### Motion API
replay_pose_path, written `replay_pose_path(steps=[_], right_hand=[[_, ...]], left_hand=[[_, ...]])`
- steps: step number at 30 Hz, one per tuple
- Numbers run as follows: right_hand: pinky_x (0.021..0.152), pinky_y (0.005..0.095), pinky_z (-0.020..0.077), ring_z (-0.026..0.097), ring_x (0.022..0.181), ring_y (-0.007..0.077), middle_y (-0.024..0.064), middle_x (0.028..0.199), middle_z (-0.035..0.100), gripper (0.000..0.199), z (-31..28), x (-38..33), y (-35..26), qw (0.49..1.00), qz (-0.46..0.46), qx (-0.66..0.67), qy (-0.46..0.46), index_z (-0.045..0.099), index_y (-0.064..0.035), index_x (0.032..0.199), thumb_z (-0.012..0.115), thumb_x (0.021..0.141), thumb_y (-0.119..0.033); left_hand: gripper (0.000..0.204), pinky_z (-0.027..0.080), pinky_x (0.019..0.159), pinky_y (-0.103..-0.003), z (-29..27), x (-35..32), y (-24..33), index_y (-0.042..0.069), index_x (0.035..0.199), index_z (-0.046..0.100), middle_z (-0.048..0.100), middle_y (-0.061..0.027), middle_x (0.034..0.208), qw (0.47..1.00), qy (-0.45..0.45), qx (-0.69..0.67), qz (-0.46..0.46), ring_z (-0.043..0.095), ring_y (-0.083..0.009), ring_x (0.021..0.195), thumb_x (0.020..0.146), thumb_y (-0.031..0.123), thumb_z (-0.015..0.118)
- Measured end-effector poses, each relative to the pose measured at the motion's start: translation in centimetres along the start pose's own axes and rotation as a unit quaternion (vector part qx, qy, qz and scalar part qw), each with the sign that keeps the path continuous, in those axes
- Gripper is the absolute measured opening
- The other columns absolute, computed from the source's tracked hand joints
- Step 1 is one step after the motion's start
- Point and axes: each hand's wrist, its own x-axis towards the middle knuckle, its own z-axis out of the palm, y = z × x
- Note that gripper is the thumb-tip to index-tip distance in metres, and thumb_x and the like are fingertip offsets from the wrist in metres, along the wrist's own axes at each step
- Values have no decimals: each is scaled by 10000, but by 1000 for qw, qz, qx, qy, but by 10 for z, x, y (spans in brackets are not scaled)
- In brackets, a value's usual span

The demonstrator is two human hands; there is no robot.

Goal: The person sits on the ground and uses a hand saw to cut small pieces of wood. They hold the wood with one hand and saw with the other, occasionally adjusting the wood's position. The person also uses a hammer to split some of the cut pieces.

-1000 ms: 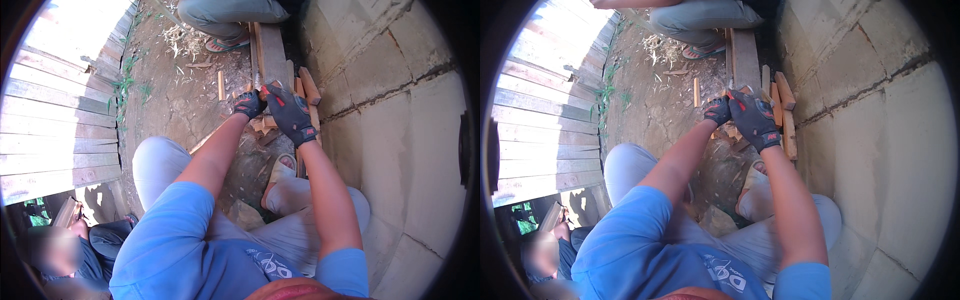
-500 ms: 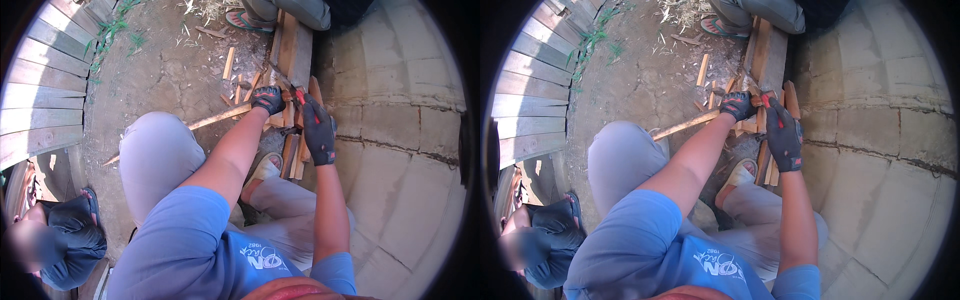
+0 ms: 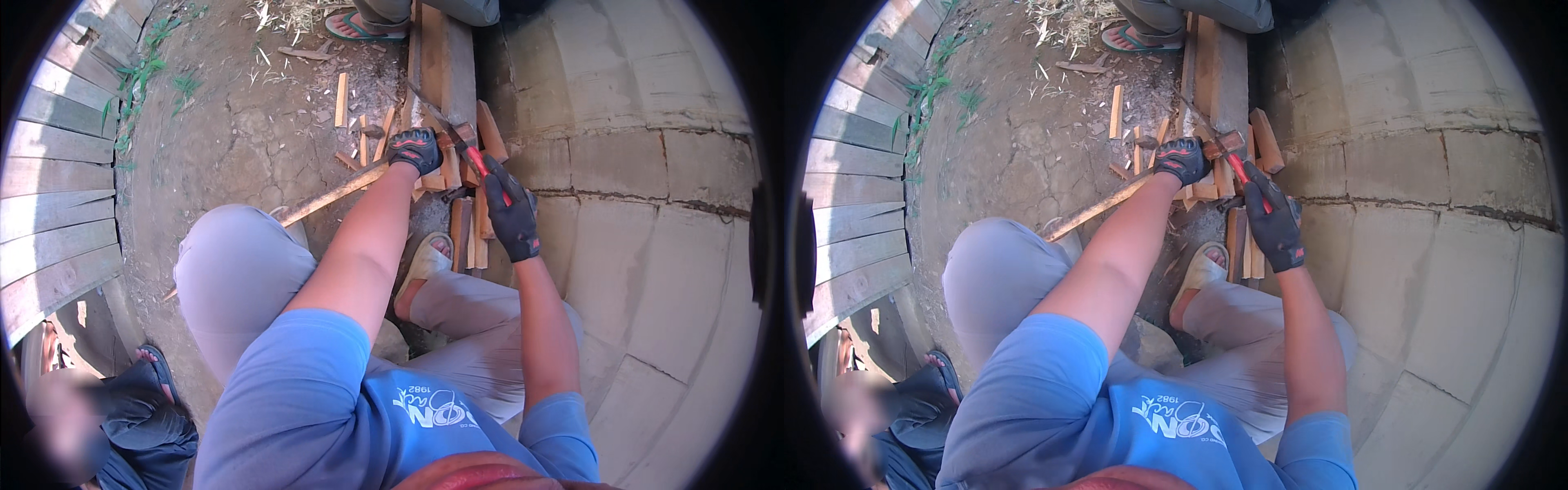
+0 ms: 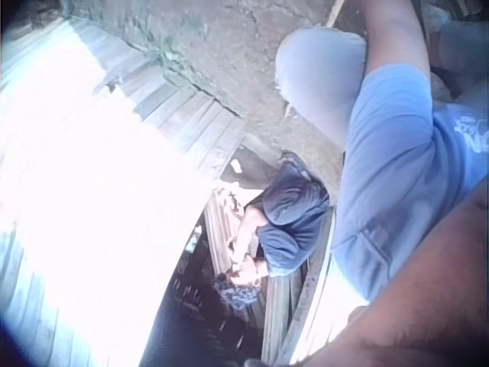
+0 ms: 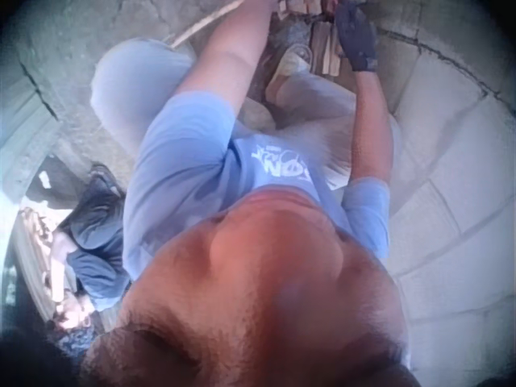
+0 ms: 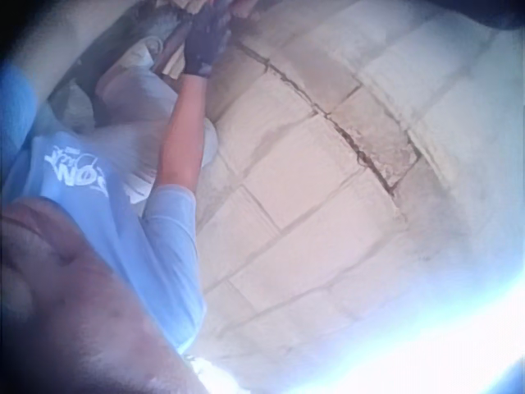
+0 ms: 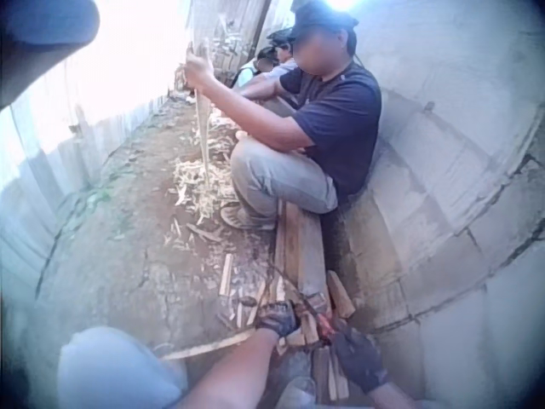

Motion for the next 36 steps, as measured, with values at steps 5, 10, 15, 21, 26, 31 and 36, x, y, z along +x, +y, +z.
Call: replay_pose_path(steps=[5,10,15,21,26,31,36], right_hand=[[1007,436,560,739,1178,366,165,1294,767,364,-14,-11,-13,999,1,-45,-3,723,-212,1430,621,1095,-312],[1023,423,564,759,1175,329,152,1322,767,362,-75,-88,-21,999,32,-25,-12,720,-149,1423,645,1086,-257],[1020,404,568,767,1177,305,161,1320,770,351,-119,-128,-51,992,106,-56,-43,723,-79,1398,658,1079,-209],[988,405,576,778,1136,308,163,1301,777,329,-109,-112,-50,998,30,-52,-6,737,-108,1387,638,1088,-204],[939,414,578,781,1059,333,176,1210,794,325,-77,-70,-48,1000,20,-2,1,747,-106,1362,636,1081,-224],[928,419,570,772,1039,352,190,1158,793,342,-58,-29,-43,999,-3,-43,17,760,-108,1336,626,1077,-287],[949,420,561,769,1047,353,183,1167,792,357,-81,-4,-1,998,-26,10,51,773,-113,1316,624,1075,-330]], left_hand=[[385,606,939,-505,18,3,-6,92,1146,792,785,-216,1164,999,38,9,7,766,-395,1090,907,365,664],[334,614,904,-494,-1,-5,4,101,1094,802,792,-209,1139,999,16,25,-13,776,-381,1051,906,329,647],[415,605,945,-515,0,-1,-6,90,1146,787,783,-225,1151,999,29,17,-16,761,-408,1085,858,376,698],[333,611,915,-505,-4,-4,5,100,1093,817,794,-201,1124,998,40,47,-13,772,-393,1051,898,321,662],[357,608,920,-508,-5,-9,8,104,1117,804,794,-195,1123,997,47,52,-20,771,-396,1056,903,362,680],[443,597,945,-512,8,2,4,98,1146,770,784,-219,1140,997,36,57,-27,759,-404,1082,844,421,738],[351,600,894,-503,4,-10,16,100,1104,753,795,-187,1066,994,66,86,-21,778,-360,1031,875,365,725]])
